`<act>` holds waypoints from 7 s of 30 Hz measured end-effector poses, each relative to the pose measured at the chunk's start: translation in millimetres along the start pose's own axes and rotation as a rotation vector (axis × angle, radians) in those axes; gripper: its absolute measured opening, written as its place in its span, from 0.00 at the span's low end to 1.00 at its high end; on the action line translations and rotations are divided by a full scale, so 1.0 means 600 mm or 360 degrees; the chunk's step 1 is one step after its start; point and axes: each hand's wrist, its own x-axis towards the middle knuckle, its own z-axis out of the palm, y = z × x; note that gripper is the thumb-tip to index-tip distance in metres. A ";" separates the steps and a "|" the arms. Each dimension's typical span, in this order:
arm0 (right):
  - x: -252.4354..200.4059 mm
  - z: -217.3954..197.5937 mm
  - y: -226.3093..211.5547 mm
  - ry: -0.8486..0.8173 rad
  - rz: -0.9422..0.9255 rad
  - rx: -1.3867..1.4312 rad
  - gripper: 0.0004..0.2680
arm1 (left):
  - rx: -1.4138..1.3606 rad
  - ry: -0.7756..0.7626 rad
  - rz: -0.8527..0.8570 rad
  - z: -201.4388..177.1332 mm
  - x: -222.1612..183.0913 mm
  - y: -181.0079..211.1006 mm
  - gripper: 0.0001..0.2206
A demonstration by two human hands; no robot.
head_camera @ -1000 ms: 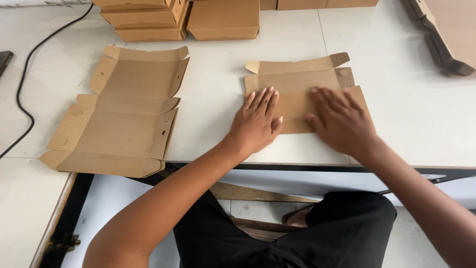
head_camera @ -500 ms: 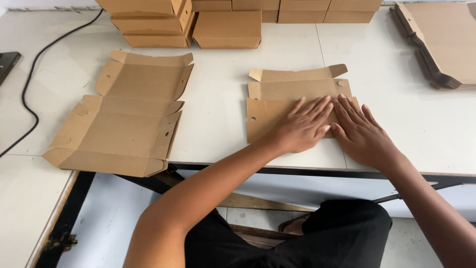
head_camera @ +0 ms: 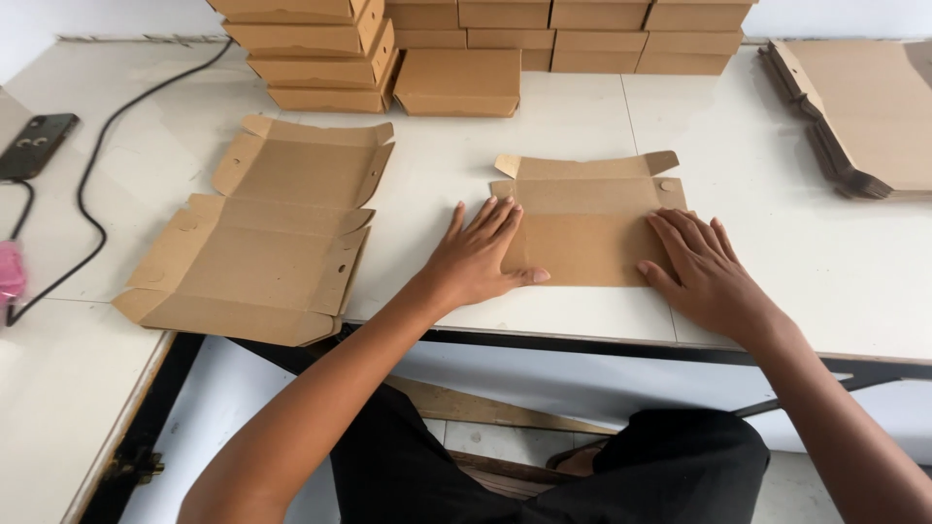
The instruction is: Folding flat cardboard sheets into boxes by bending along scored lines and tucking tabs into slots.
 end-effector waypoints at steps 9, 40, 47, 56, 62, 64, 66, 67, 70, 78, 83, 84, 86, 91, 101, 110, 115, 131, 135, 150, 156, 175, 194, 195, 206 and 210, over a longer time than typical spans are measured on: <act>0.080 -0.078 0.007 -0.0069 -0.0055 0.0019 0.29 | -0.0060 0.0477 0.0337 -0.063 0.060 -0.018 0.28; -0.107 -0.028 0.003 -0.0567 -0.0349 -0.0221 0.26 | -0.0064 -0.0641 0.0334 -0.045 -0.125 0.149 0.41; 0.089 -0.109 -0.027 -0.0074 -0.0452 0.0554 0.22 | 0.0502 0.0653 0.0154 0.097 -0.094 0.221 0.43; 0.365 0.093 0.135 0.0279 -0.0144 -0.0196 0.43 | 0.0250 0.0514 0.0257 -0.022 0.205 0.122 0.21; 0.346 0.071 0.101 0.0246 -0.0014 -0.0087 0.32 | 0.0176 0.0587 0.0180 0.022 0.315 -0.009 0.29; 0.339 0.067 0.093 0.0564 -0.0131 -0.0221 0.29 | 0.0067 0.0533 0.0213 0.032 0.327 -0.023 0.26; 0.337 0.061 0.086 0.0534 -0.0131 -0.0358 0.23 | 0.0076 0.0521 0.0195 0.036 0.324 -0.031 0.27; 0.335 0.060 0.083 0.0514 -0.0125 -0.0489 0.17 | 0.0094 0.0507 0.0187 0.039 0.322 -0.034 0.28; 0.333 0.064 0.074 0.0362 -0.0269 -0.0404 0.12 | 0.0035 0.0320 0.0289 0.073 0.339 -0.040 0.18; 0.304 0.031 0.014 0.0063 -0.0243 0.0122 0.19 | -0.0154 0.0144 0.0207 0.026 0.294 -0.018 0.25; 0.300 0.029 0.099 -0.0060 0.0033 -0.0172 0.21 | -0.0379 0.0052 0.0218 0.071 0.333 -0.066 0.22; 0.297 0.021 0.121 -0.0052 0.0096 -0.0274 0.21 | -0.0311 0.0023 0.0179 0.078 0.340 -0.070 0.22; 0.283 0.005 0.152 -0.0050 0.0162 -0.0390 0.21 | -0.0256 0.0001 0.0142 0.093 0.353 -0.075 0.23; 0.278 -0.019 0.147 -0.0189 0.0309 -0.0518 0.22 | -0.0442 0.0220 -0.0021 0.006 0.309 -0.046 0.12; 0.339 0.053 0.190 0.0648 -0.0099 -0.0313 0.09 | -0.0485 0.0462 -0.0103 -0.028 0.300 -0.037 0.21; 0.313 0.003 0.134 0.0419 -0.0396 0.0214 0.07 | -0.0478 0.0275 0.0071 -0.023 0.301 -0.051 0.12; 0.279 -0.079 0.098 0.0698 -0.0548 0.0086 0.09 | -0.0034 0.0776 0.0188 -0.079 0.287 -0.021 0.10; 0.224 -0.111 0.053 0.0066 -0.0602 0.0305 0.09 | -0.0117 -0.0231 0.0288 -0.168 0.188 0.049 0.16; 0.225 -0.098 0.049 -0.0391 -0.0199 0.0195 0.10 | -0.0276 -0.0471 0.0212 -0.129 0.204 0.047 0.22; 0.239 -0.046 0.025 -0.0746 -0.0032 -0.0303 0.11 | -0.0071 -0.0743 0.0076 -0.060 0.226 0.047 0.44; 0.213 -0.102 -0.010 -0.0889 0.0037 0.0052 0.09 | -0.0040 -0.0730 0.0055 -0.037 0.240 0.039 0.49; 0.209 0.013 0.057 -0.0306 0.0374 -0.0235 0.28 | 0.0032 -0.0675 -0.0003 -0.009 0.216 0.002 0.56; 0.075 0.029 0.043 -0.0212 0.0274 -0.0348 0.27 | -0.0042 -0.0406 0.0170 -0.069 0.037 0.118 0.41; 0.073 0.029 0.047 -0.0216 0.0234 -0.0325 0.27 | -0.0016 -0.0374 0.0163 -0.072 0.039 0.110 0.41; 0.040 -0.011 0.024 0.0491 -0.0312 0.0496 0.27 | -0.0083 -0.0711 0.0149 -0.090 0.066 0.051 0.52; 0.026 -0.014 0.008 0.1302 -0.0672 0.0336 0.26 | -0.0209 -0.0577 0.0175 -0.127 0.065 0.064 0.38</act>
